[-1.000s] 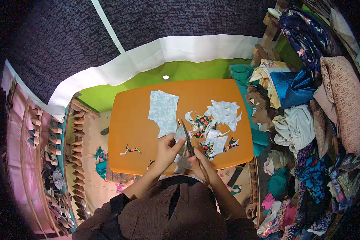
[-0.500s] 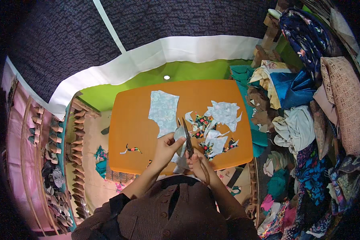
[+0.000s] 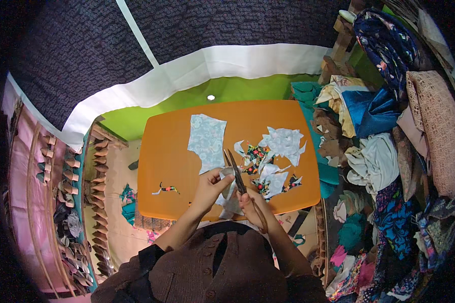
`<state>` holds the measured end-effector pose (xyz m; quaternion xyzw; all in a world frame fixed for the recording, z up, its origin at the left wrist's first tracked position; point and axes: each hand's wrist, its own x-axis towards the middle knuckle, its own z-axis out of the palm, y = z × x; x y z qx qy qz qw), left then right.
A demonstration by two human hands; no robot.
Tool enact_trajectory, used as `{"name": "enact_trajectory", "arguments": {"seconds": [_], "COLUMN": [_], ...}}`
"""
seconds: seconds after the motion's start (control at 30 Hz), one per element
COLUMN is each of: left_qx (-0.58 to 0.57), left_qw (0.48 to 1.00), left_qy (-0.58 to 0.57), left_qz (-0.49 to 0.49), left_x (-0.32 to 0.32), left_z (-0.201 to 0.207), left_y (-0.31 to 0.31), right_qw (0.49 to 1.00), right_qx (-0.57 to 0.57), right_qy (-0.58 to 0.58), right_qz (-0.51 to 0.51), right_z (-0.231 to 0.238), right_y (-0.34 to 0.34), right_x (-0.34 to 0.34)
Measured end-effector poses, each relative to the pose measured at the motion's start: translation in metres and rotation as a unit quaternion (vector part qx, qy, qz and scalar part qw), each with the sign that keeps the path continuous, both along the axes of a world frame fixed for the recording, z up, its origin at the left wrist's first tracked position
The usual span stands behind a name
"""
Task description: Cutting out specific shapes or patterns from fabric scraps using scissors.
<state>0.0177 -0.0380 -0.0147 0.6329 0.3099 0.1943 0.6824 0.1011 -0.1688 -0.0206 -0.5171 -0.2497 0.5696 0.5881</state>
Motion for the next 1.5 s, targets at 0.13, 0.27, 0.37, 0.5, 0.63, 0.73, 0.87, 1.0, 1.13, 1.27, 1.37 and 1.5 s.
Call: {"name": "enact_trajectory", "arguments": {"seconds": [0.13, 0.27, 0.37, 0.5, 0.63, 0.73, 0.87, 1.0, 1.13, 1.27, 1.37, 1.5], "left_qx": [-0.025, -0.019, 0.032, 0.041, 0.058, 0.082, 0.135, 0.169, 0.18, 0.158, 0.148, 0.095], "left_qw": [0.997, 0.996, 0.995, 0.995, 0.996, 0.994, 0.99, 0.985, 0.983, 0.987, 0.988, 0.993], "left_qy": [-0.066, -0.068, -0.034, -0.026, -0.013, -0.005, 0.037, 0.025, 0.018, 0.002, -0.044, -0.034], "left_qz": [0.018, 0.062, 0.084, 0.089, 0.067, 0.07, 0.028, -0.007, -0.026, -0.028, 0.024, 0.054], "left_x": [0.004, 0.005, 0.006, 0.003, 0.003, 0.002, 0.001, 0.0, -0.002, -0.003, 0.003, 0.002], "left_z": [0.004, 0.005, 0.004, 0.004, 0.007, 0.014, 0.01, 0.01, 0.009, 0.008, 0.019, -0.005], "left_y": [-0.001, -0.001, 0.0, -0.001, -0.003, -0.001, 0.007, 0.01, 0.015, 0.015, 0.004, 0.004], "right_qw": [0.999, 0.998, 0.998, 0.997, 0.996, 0.996, 0.998, 0.998, 0.997, 0.997, 0.993, 0.975], "right_qx": [-0.011, 0.011, 0.01, 0.059, 0.049, 0.024, 0.035, 0.053, 0.013, 0.0, 0.005, 0.025], "right_qy": [-0.042, -0.065, -0.067, -0.044, -0.068, -0.08, -0.053, -0.032, -0.071, -0.075, -0.12, -0.217], "right_qz": [-0.014, -0.019, -0.019, -0.02, -0.02, -0.018, -0.018, -0.01, 0.0, 0.007, -0.001, -0.028], "right_z": [0.002, 0.003, -0.007, -0.003, -0.007, -0.005, -0.001, -0.001, 0.007, 0.006, -0.013, 0.0], "right_y": [0.004, 0.006, 0.006, 0.007, 0.003, 0.004, 0.006, 0.005, 0.001, 0.003, 0.003, 0.006], "right_x": [-0.001, -0.001, -0.002, -0.006, -0.004, -0.003, -0.004, -0.001, 0.003, 0.002, 0.006, -0.001]}}
